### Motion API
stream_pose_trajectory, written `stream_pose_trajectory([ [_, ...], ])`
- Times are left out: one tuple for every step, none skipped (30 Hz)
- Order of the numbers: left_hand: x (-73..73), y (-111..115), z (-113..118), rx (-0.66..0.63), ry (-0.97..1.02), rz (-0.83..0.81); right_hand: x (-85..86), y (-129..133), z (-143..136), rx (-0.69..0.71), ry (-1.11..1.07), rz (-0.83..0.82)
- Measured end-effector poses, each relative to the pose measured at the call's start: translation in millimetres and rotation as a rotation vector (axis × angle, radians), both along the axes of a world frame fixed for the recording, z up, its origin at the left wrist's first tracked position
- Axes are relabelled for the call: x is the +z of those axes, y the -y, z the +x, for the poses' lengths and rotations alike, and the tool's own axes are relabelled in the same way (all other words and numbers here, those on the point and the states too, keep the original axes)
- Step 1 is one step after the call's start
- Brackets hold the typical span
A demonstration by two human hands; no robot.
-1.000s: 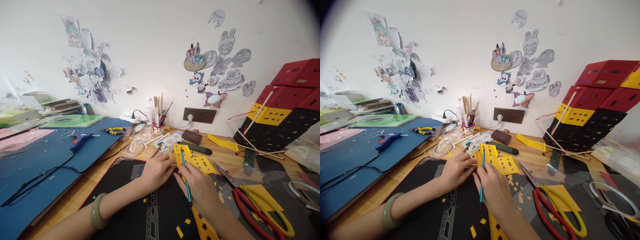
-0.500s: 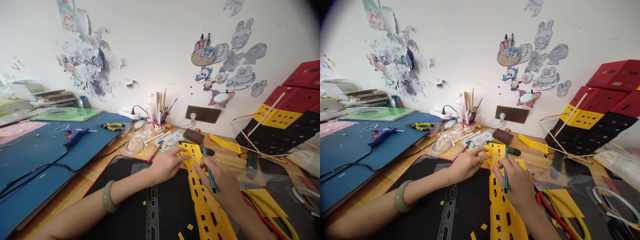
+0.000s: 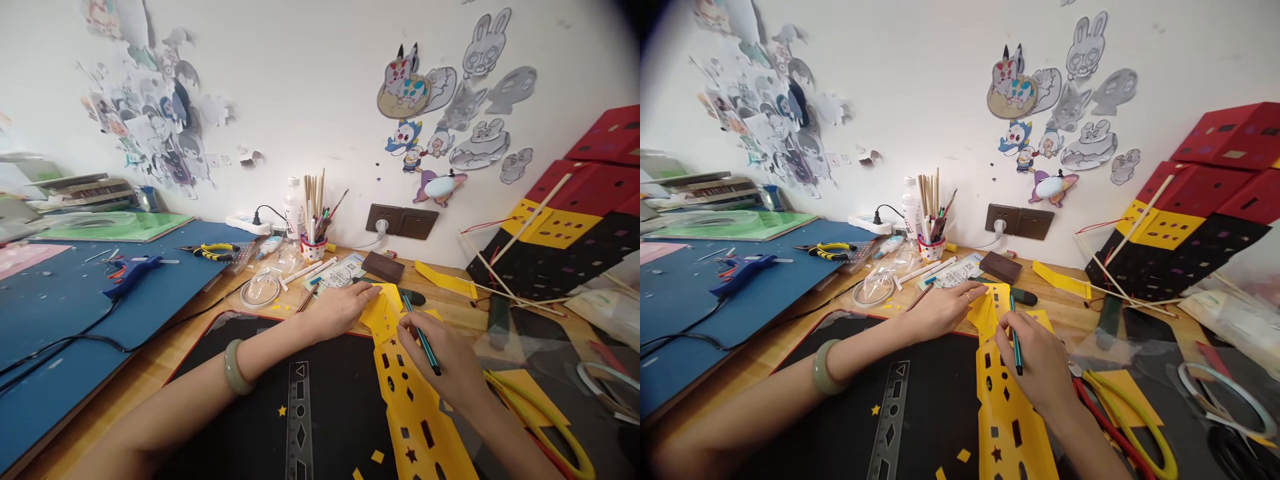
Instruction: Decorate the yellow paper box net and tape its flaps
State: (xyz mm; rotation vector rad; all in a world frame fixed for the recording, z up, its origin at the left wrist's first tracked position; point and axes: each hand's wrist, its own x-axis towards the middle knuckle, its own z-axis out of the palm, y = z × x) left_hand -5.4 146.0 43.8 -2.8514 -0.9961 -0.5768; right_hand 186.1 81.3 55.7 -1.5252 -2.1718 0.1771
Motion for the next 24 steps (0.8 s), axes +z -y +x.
stream_pose_trajectory([
  [0.1,-1.7,-0.9,0.005,-0.002,0.002,-0.3,-0.1,0.5,0.001,-0.004,0.002],
  [0.3,-3.2,-2.0,0.011,-0.002,0.004,-0.7,-0.2,1.0,-0.001,-0.006,0.005],
  [0.5,-4.3,-3.2,0.019,0.001,0.007,-1.1,-0.1,1.5,-0.004,-0.006,0.005],
  [0.8,-5.1,-4.5,0.027,0.006,0.011,-1.4,0.1,1.9,-0.009,-0.007,0.006],
  [1.1,-5.5,-6.0,0.034,0.012,0.013,-1.5,0.5,2.3,-0.015,-0.007,0.003],
  [1.5,-5.5,-7.7,0.036,0.015,0.014,-1.5,0.9,2.6,-0.021,-0.006,-0.003],
  [1.9,-5.1,-9.8,0.032,0.015,0.013,-1.2,1.4,2.8,-0.027,-0.005,-0.014],
  [2.5,-4.2,-12.5,0.021,0.011,0.011,-0.7,2.0,2.9,-0.036,-0.004,-0.025],
  [3.2,-2.9,-15.9,0.009,0.005,0.008,0.1,2.7,3.0,-0.043,-0.003,-0.036],
  [3.9,-1.1,-20.3,-0.002,-0.004,0.004,0.9,3.5,3.1,-0.049,-0.002,-0.047],
  [4.8,1.2,-25.7,-0.011,-0.013,-0.001,1.9,4.5,3.1,-0.052,-0.002,-0.059],
  [5.8,3.9,-32.3,-0.013,-0.023,-0.006,2.9,5.6,3.1,-0.053,-0.003,-0.069],
  [6.8,7.0,-40.0,-0.015,-0.034,-0.013,3.9,6.9,2.9,-0.052,-0.004,-0.077],
  [8.0,10.4,-48.7,-0.014,-0.045,-0.02,5.0,8.4,2.4,-0.051,-0.005,-0.083],
  [9.4,14.2,-58.1,-0.007,-0.056,-0.026,6.0,10.2,1.5,-0.05,-0.005,-0.087],
  [11.0,18.0,-67.9,0.0,-0.067,-0.029,7.1,12.1,0.1,-0.05,-0.005,-0.088],
  [12.7,22.0,-77.7,0.009,-0.083,-0.034,8.1,14.2,-1.8,-0.05,-0.002,-0.085],
  [14.5,25.8,-87.0,0.021,-0.103,-0.04,9.0,16.3,-4.0,-0.05,0.005,-0.081],
  [16.4,29.3,-95.5,0.033,-0.124,-0.047,9.7,18.3,-6.4,-0.051,0.017,-0.073],
  [18.2,32.3,-102.8,0.047,-0.143,-0.053,10.4,20.1,-8.6,-0.052,0.035,-0.063],
  [19.8,34.7,-108.5,0.061,-0.158,-0.058,10.8,21.4,-10.4,-0.059,0.058,-0.046],
  [21.2,36.5,-112.4,0.075,-0.168,-0.061,11.2,22.4,-11.4,-0.073,0.082,-0.022],
  [22.3,37.6,-114.5,0.09,-0.171,-0.061,11.6,23.2,-11.5,-0.093,0.107,0.008],
  [23.1,38.0,-114.7,0.105,-0.169,-0.06,12.0,23.7,-10.7,-0.117,0.131,0.036],
])
